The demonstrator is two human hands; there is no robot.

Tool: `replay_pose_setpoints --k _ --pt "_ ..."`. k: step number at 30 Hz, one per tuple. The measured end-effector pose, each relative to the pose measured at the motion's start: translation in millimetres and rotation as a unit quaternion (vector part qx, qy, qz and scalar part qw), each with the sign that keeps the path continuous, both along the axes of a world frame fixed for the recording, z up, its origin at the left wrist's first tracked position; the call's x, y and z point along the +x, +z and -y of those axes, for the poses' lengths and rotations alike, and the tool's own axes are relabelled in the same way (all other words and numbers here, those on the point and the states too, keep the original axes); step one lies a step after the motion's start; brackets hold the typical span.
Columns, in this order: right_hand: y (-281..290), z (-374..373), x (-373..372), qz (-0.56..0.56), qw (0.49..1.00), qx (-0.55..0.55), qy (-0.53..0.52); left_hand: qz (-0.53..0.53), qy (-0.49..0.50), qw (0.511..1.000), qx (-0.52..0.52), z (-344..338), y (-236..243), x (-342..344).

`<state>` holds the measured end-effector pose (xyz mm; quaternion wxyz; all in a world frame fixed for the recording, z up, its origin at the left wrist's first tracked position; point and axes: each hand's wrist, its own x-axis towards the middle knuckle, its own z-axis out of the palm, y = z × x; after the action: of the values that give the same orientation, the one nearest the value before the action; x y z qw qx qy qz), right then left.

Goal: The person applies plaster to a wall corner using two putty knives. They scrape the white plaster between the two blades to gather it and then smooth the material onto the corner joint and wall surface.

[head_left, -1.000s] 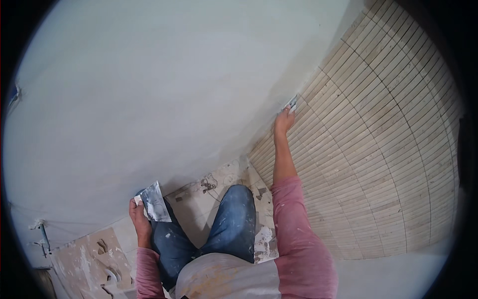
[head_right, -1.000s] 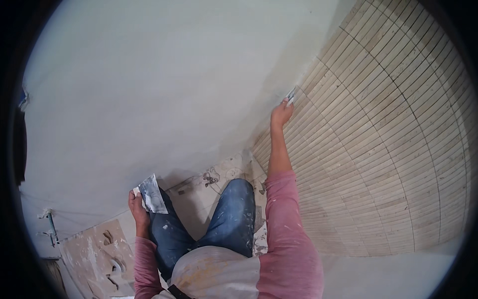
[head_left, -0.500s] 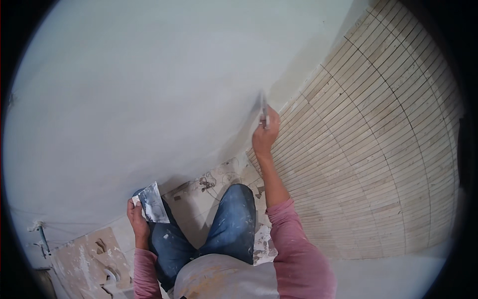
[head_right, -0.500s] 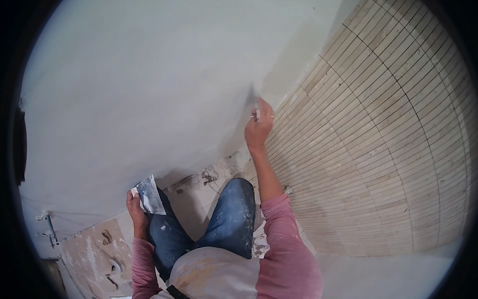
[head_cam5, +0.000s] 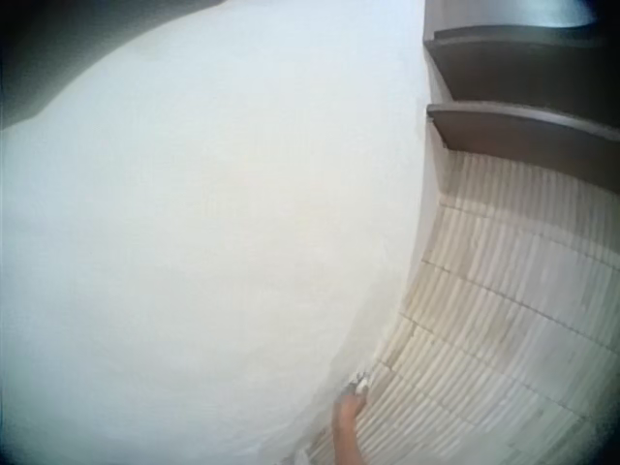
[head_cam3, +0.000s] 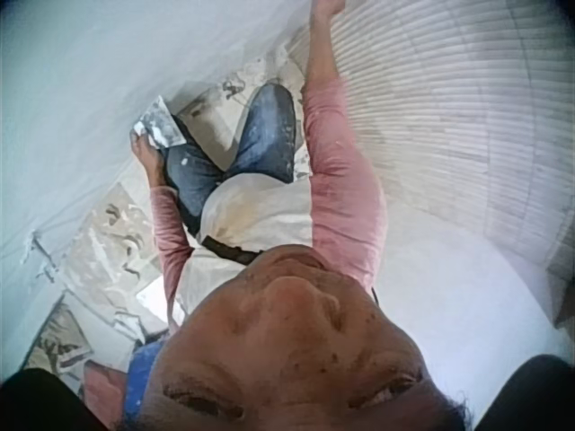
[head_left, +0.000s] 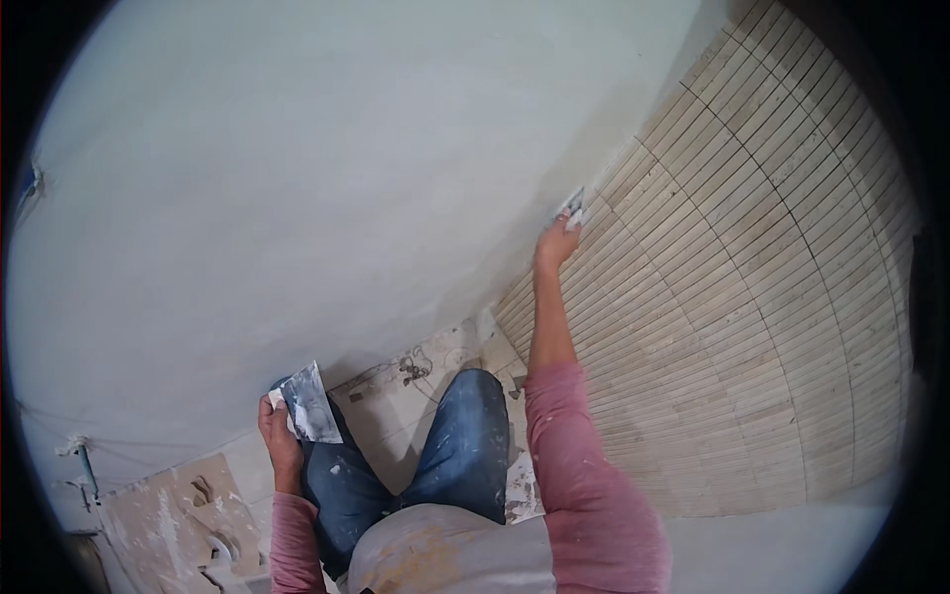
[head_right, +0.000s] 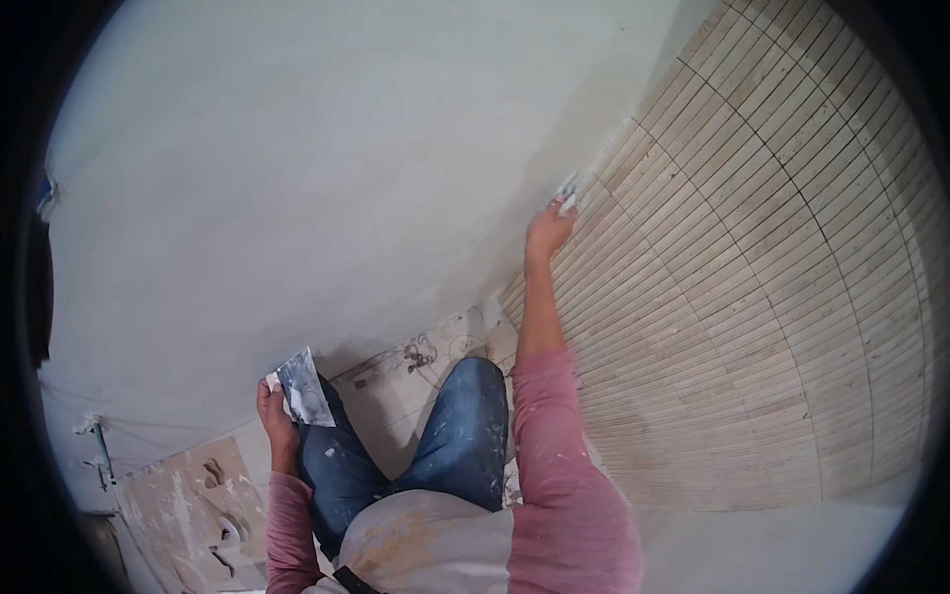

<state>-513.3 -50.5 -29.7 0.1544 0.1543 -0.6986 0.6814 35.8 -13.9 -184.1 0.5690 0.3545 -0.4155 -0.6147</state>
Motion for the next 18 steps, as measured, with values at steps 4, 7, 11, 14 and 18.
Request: replay_pose_setpoints --k 4,7,11,14,18 --pt "8.3 -11.0 91.8 -0.143 0.976 -0.125 0.108 0.021 -0.002 1.000 -0.012 -0.7 3.5 -0.8" --pt "8.7 -39.5 106.0 -0.393 0.904 0.140 0.087 0.019 -0.006 1.000 -0.005 0.5 2.7 -0.6" --pt "-2.3 -51.6 49.8 -0.244 0.963 0.048 0.101 0.009 0.003 1.000 -0.006 0.3 -0.7 -0.4" --pt "-23.6 -46.4 -6.8 -0.097 0.993 0.031 0.060 -0.002 0.000 1.000 -0.012 -0.1 -2.0 0.0" --pt "-51.3 -27.8 -53.1 -0.057 0.993 0.102 0.004 0.015 0.009 1.000 -0.002 0.8 -1.7 -0.1"
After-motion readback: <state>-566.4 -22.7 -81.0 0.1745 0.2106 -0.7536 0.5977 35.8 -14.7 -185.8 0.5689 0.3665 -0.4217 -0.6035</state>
